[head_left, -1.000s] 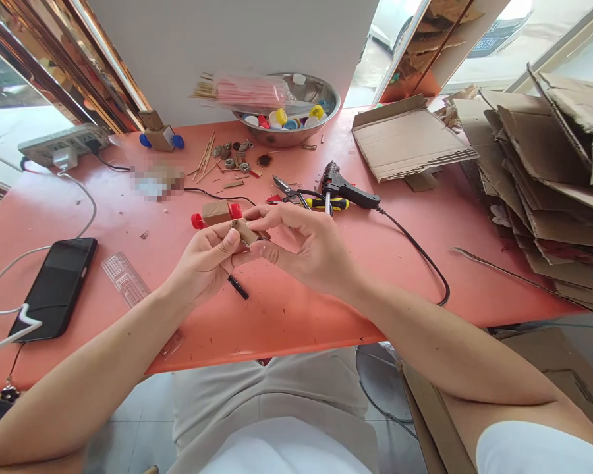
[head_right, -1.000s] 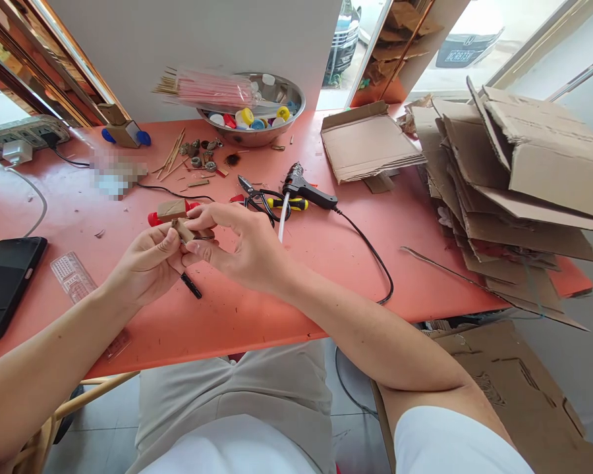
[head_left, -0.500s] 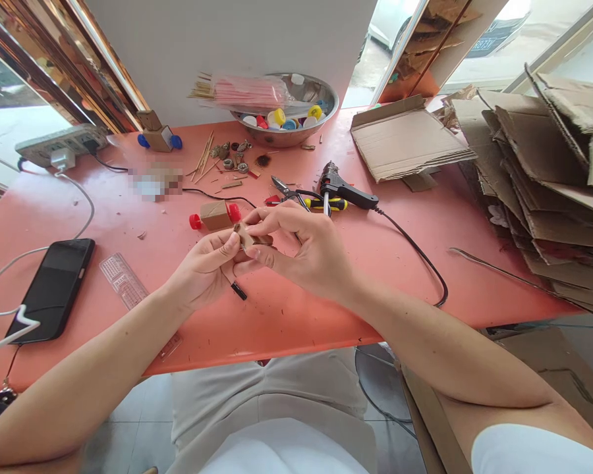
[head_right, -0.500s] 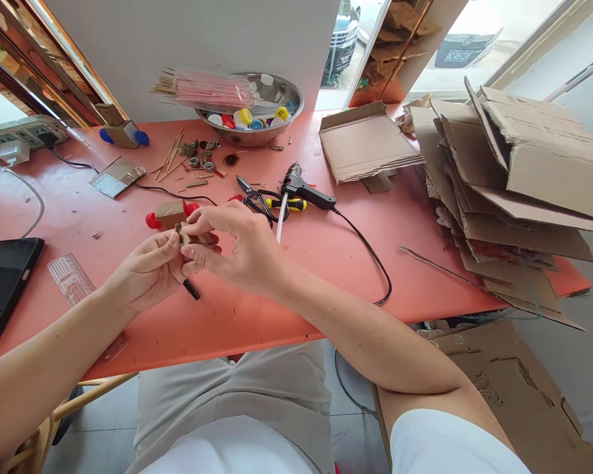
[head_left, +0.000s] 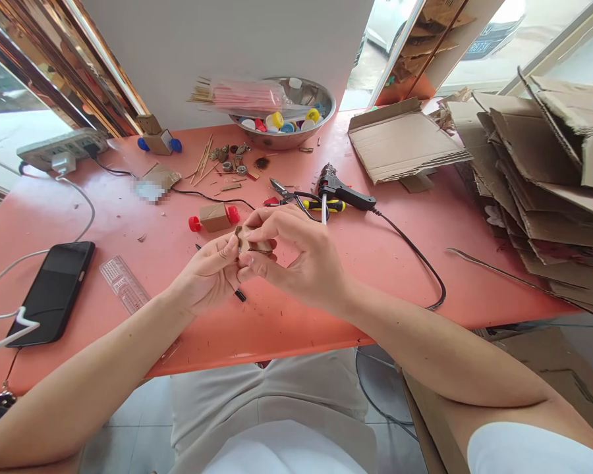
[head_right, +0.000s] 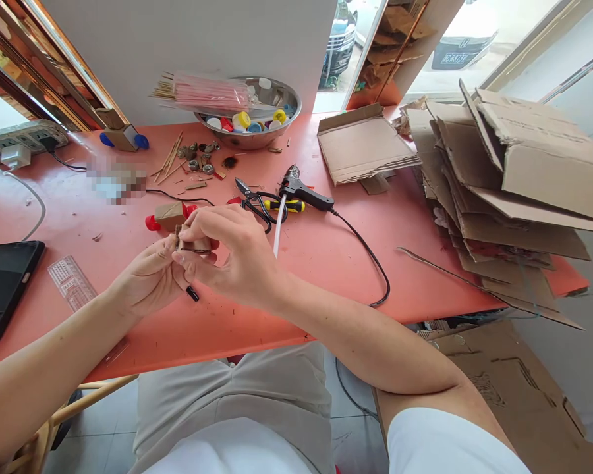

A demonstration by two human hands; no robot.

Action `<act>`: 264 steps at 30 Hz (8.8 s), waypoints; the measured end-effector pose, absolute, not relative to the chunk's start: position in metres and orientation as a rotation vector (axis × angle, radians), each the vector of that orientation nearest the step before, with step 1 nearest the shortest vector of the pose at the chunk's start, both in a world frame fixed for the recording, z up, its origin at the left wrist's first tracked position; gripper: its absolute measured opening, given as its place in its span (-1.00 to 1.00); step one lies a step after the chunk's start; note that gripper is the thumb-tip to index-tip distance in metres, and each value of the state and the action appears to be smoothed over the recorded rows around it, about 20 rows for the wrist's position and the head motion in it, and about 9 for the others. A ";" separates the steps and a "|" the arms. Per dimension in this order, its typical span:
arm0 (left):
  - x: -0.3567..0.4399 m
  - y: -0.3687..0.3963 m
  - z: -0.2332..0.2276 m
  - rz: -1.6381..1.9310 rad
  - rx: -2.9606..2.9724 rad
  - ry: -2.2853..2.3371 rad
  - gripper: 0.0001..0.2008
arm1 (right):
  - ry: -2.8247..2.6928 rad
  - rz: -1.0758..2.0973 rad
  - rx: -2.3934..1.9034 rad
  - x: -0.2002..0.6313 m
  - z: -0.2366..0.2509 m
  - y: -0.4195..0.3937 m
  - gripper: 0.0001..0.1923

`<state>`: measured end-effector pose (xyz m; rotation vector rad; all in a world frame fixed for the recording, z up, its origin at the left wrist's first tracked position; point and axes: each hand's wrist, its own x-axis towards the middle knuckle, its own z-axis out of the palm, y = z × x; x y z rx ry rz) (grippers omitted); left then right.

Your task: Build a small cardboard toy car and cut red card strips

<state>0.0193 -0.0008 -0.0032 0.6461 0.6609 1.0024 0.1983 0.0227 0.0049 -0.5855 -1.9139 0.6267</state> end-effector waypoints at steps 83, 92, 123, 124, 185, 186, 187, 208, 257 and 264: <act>0.028 -0.004 0.003 1.277 0.904 0.890 -0.49 | -2.066 0.063 -0.688 0.211 -0.002 0.035 -0.75; 0.033 -0.008 0.004 1.343 0.954 1.009 -0.55 | -2.074 0.051 -0.638 0.206 -0.007 0.032 -0.80; 0.021 -0.005 0.000 1.429 1.328 1.210 -0.64 | -1.844 0.811 -0.738 0.208 0.010 0.029 -0.90; 0.022 -0.005 0.000 1.425 1.329 1.207 -0.65 | -1.867 0.751 -0.726 0.208 0.010 0.029 -0.89; 0.031 -0.011 0.006 1.387 1.203 1.113 -0.53 | -1.561 1.363 -0.784 0.207 0.019 0.030 -0.69; 0.030 -0.010 0.005 1.368 1.184 1.088 -0.52 | -1.550 1.371 -0.785 0.207 0.020 0.031 -0.69; 0.028 -0.009 0.005 1.345 1.161 1.060 -0.50 | -1.535 1.382 -0.789 0.208 0.021 0.031 -0.68; 0.022 -0.003 -0.001 1.201 1.056 0.850 -0.43 | -1.410 1.673 -0.682 0.205 0.020 0.033 -0.68; 0.014 -0.003 0.001 0.987 0.860 0.644 -0.64 | -2.151 0.311 -0.455 0.211 0.005 0.034 -0.67; 0.015 0.002 0.006 1.005 1.064 0.727 -0.44 | -2.148 0.264 -0.400 0.212 0.005 0.035 -0.72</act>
